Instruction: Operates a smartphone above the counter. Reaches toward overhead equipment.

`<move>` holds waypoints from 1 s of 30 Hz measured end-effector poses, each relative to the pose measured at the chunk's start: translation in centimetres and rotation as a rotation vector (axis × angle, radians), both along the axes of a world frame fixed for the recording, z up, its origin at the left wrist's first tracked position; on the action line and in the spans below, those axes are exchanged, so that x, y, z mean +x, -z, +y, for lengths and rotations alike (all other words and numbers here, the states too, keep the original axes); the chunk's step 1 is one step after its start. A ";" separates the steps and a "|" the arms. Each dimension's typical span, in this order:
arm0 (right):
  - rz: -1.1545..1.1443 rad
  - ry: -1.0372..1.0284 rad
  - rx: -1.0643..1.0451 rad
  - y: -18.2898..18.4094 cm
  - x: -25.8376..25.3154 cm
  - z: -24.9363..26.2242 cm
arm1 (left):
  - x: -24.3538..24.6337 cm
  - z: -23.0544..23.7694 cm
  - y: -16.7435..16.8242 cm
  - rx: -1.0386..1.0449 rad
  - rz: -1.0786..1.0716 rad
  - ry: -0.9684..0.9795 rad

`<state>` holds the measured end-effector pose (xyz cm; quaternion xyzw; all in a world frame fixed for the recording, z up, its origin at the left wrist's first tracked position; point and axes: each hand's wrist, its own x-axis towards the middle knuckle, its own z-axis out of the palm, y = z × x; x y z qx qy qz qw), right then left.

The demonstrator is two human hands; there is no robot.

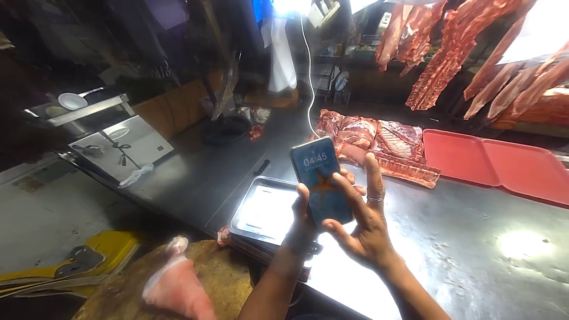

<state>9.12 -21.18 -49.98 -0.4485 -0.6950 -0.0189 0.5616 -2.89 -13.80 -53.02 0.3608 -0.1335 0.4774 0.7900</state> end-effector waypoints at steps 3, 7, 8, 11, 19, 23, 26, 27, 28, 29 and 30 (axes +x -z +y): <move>0.048 -0.051 0.020 0.1 0.5 -0.5 | 0.0 -0.1 -0.6 0.017 -0.006 0.021; 0.073 -0.073 0.021 1.3 0.7 -1.5 | 0.3 0.2 -1.2 0.035 -0.039 0.099; 0.075 -0.082 0.024 1.6 0.7 -1.6 | 0.3 0.3 -1.1 0.015 -0.037 0.103; 0.063 -0.074 0.023 2.3 0.7 -1.8 | 0.4 0.4 -1.2 -0.017 -0.027 0.125; 0.052 -0.053 0.019 2.5 0.6 -2.1 | 0.3 0.3 -0.8 -0.013 -0.004 0.105; 0.041 -0.042 0.027 2.6 0.4 -2.2 | 0.3 0.0 -1.0 -0.029 0.016 0.087; 0.045 -0.045 0.045 3.0 0.5 -2.3 | 0.4 0.1 -1.3 -0.001 -0.010 0.121; 0.032 -0.030 0.041 3.2 0.5 -2.3 | 0.4 0.1 -1.2 0.002 -0.013 0.119; 0.013 -0.016 0.030 3.3 0.5 -2.2 | 0.3 0.1 -1.2 0.001 -0.013 0.113; 0.004 -0.008 0.022 3.4 0.5 -2.2 | 0.3 0.1 -1.1 -0.005 -0.010 0.110; 0.005 -0.005 0.023 3.4 0.6 -2.3 | 0.3 0.1 -1.1 -0.005 -0.010 0.113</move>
